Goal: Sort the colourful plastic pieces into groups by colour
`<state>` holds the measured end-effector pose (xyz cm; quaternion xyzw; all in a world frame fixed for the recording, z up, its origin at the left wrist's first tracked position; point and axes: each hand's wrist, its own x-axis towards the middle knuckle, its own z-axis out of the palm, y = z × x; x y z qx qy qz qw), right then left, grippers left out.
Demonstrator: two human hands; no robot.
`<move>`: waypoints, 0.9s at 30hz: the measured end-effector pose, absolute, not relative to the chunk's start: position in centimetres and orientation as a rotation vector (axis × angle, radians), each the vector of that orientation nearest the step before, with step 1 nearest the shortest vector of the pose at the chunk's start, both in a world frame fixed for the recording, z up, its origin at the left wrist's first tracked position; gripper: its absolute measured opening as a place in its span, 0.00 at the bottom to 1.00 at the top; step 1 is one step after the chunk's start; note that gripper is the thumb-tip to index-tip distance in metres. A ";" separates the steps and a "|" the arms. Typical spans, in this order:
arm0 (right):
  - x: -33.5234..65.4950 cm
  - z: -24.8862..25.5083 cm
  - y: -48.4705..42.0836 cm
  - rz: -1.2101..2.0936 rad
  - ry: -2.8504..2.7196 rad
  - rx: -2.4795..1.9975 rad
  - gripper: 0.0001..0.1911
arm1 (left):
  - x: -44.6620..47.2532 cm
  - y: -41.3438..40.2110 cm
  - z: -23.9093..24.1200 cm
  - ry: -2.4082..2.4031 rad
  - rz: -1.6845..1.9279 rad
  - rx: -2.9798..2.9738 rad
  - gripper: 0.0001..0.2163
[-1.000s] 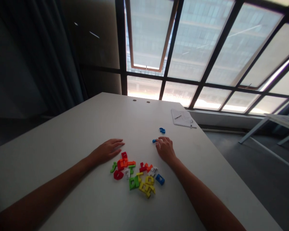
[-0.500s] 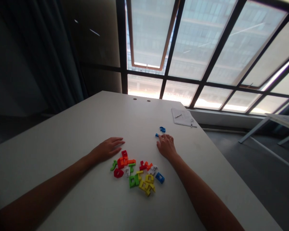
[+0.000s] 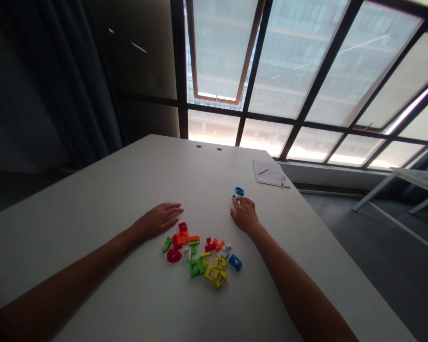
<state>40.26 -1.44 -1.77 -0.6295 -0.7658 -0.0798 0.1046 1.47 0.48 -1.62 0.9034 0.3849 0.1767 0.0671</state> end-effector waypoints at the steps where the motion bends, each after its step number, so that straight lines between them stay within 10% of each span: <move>1: 40.3 -1.8 -1.4 -0.228 -2.249 -1.853 0.28 | 1.5 0.5 -1.6 1.157 0.545 2.724 0.20; 27: 40.4 -2.0 -1.0 -0.200 -2.317 -1.905 0.33 | 1.6 0.5 -1.4 1.148 0.579 2.738 0.19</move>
